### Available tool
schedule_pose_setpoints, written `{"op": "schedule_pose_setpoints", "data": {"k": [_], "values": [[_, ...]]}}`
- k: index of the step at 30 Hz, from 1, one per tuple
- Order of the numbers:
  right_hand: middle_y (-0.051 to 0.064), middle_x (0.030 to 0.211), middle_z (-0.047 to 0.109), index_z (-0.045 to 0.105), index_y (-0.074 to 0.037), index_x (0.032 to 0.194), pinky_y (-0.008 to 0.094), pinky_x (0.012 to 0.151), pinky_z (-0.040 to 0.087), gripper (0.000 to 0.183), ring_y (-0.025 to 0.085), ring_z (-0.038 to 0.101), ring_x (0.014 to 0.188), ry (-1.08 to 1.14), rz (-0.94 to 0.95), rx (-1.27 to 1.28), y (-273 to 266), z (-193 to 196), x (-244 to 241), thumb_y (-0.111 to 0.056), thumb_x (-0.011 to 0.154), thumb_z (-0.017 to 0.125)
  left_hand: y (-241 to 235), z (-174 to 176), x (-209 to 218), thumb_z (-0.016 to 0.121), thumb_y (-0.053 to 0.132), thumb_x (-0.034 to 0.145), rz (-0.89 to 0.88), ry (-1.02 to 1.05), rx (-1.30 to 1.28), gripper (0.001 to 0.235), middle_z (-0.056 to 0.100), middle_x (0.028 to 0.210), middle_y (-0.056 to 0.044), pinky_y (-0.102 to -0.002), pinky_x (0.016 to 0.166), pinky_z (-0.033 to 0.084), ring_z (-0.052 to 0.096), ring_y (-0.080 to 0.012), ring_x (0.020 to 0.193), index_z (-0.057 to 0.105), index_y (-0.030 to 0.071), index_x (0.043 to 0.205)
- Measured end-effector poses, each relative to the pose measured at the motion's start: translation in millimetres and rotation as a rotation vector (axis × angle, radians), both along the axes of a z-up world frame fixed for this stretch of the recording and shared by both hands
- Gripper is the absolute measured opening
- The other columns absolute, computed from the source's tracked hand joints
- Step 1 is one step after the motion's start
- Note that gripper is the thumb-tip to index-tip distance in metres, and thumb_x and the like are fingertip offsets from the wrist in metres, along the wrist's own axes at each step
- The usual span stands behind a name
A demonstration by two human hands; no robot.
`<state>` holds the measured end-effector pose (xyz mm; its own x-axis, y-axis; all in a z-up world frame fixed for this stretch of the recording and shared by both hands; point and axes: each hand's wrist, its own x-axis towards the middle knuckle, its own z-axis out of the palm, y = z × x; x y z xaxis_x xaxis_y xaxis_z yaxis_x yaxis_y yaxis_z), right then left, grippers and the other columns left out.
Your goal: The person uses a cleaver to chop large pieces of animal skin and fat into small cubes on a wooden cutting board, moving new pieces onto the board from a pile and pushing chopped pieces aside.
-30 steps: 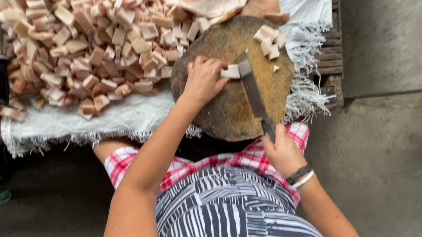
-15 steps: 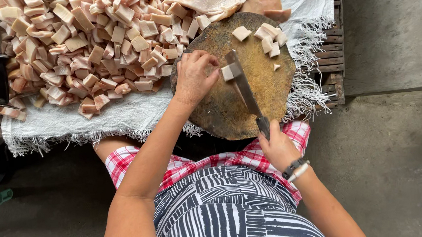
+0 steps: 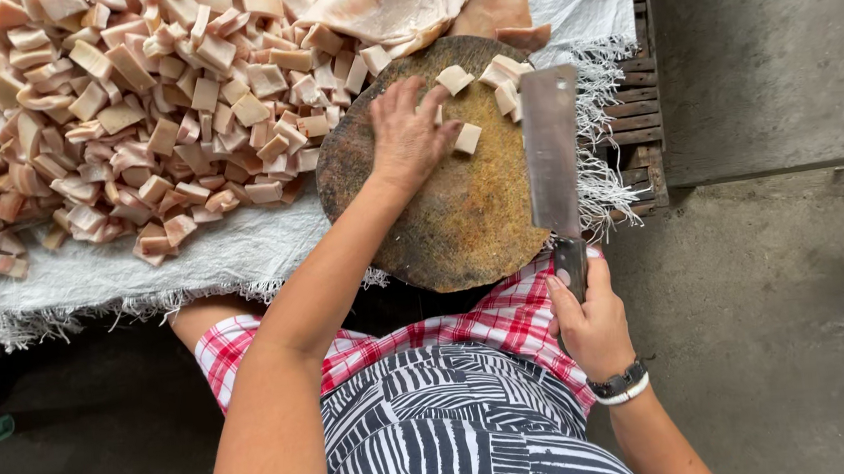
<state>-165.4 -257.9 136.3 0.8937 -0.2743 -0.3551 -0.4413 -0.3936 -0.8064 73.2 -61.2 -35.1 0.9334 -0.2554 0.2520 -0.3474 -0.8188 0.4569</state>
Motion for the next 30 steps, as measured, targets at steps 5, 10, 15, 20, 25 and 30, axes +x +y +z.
{"op": "schedule_pose_setpoints", "data": {"k": [5,10,15,20,25,30], "values": [[0.003,0.068,0.06,0.05,-0.002,0.104,0.027,0.046,0.048,0.017,0.01,0.059,0.051,-0.065,-0.108,0.067,-9,-12,-15,-0.014,0.098,0.06,-69,12,21,0.075,0.076,0.07,-0.179,0.094,-0.019,0.104,0.014,0.158,-0.026,-0.068,0.114,0.007,0.008,-0.0503,0.145,0.041,0.022,0.152],[0.003,0.066,0.06,0.049,-0.003,0.106,0.026,0.047,0.046,0.015,0.01,0.058,0.051,-0.112,-0.111,0.054,-13,-9,-11,-0.014,0.1,0.058,-108,40,37,0.067,0.077,0.072,-0.213,0.211,0.178,0.088,0.035,0.158,-0.015,-0.072,0.111,0.015,0.026,-0.0398,0.141,0.052,0.033,0.146],[0.003,0.07,0.06,0.048,-0.002,0.107,0.025,0.049,0.047,0.015,0.009,0.058,0.054,-0.187,-0.061,0.055,-12,-8,8,-0.012,0.102,0.058,-102,34,47,0.067,0.048,0.088,-0.272,0.029,0.127,0.036,0.059,0.12,-0.004,-0.055,0.107,0.037,0.053,-0.0264,0.121,0.067,0.024,0.115],[0.002,0.075,0.062,0.048,-0.002,0.107,0.026,0.05,0.051,0.017,0.009,0.06,0.056,-0.209,-0.018,0.053,-4,-11,33,-0.013,0.101,0.059,-57,30,34,0.065,0.039,0.085,-0.382,0.059,0.216,0.026,0.06,0.106,-0.009,-0.052,0.093,0.04,0.056,-0.027,0.106,0.067,0.02,0.102],[0.004,0.073,0.061,0.049,-0.003,0.109,0.029,0.048,0.05,0.019,0.012,0.06,0.053,-0.176,0.023,0.032,8,-29,64,-0.015,0.099,0.061,48,25,33,0.061,0.026,0.084,-0.28,-0.103,0.355,0.017,0.063,0.103,-0.008,-0.051,0.091,0.043,0.058,-0.0235,0.101,0.068,0.017,0.098],[0.023,0.073,0.068,0.05,-0.005,0.116,0.047,0.06,0.051,0.029,0.038,0.068,0.063,-0.16,0.186,-0.33,12,-62,88,-0.023,0.099,0.063,189,46,61,0.072,0.034,0.096,0.136,-0.329,0.531,0.019,0.063,0.107,-0.011,-0.054,0.097,0.038,0.055,-0.0292,0.107,0.072,0.016,0.104]]}}
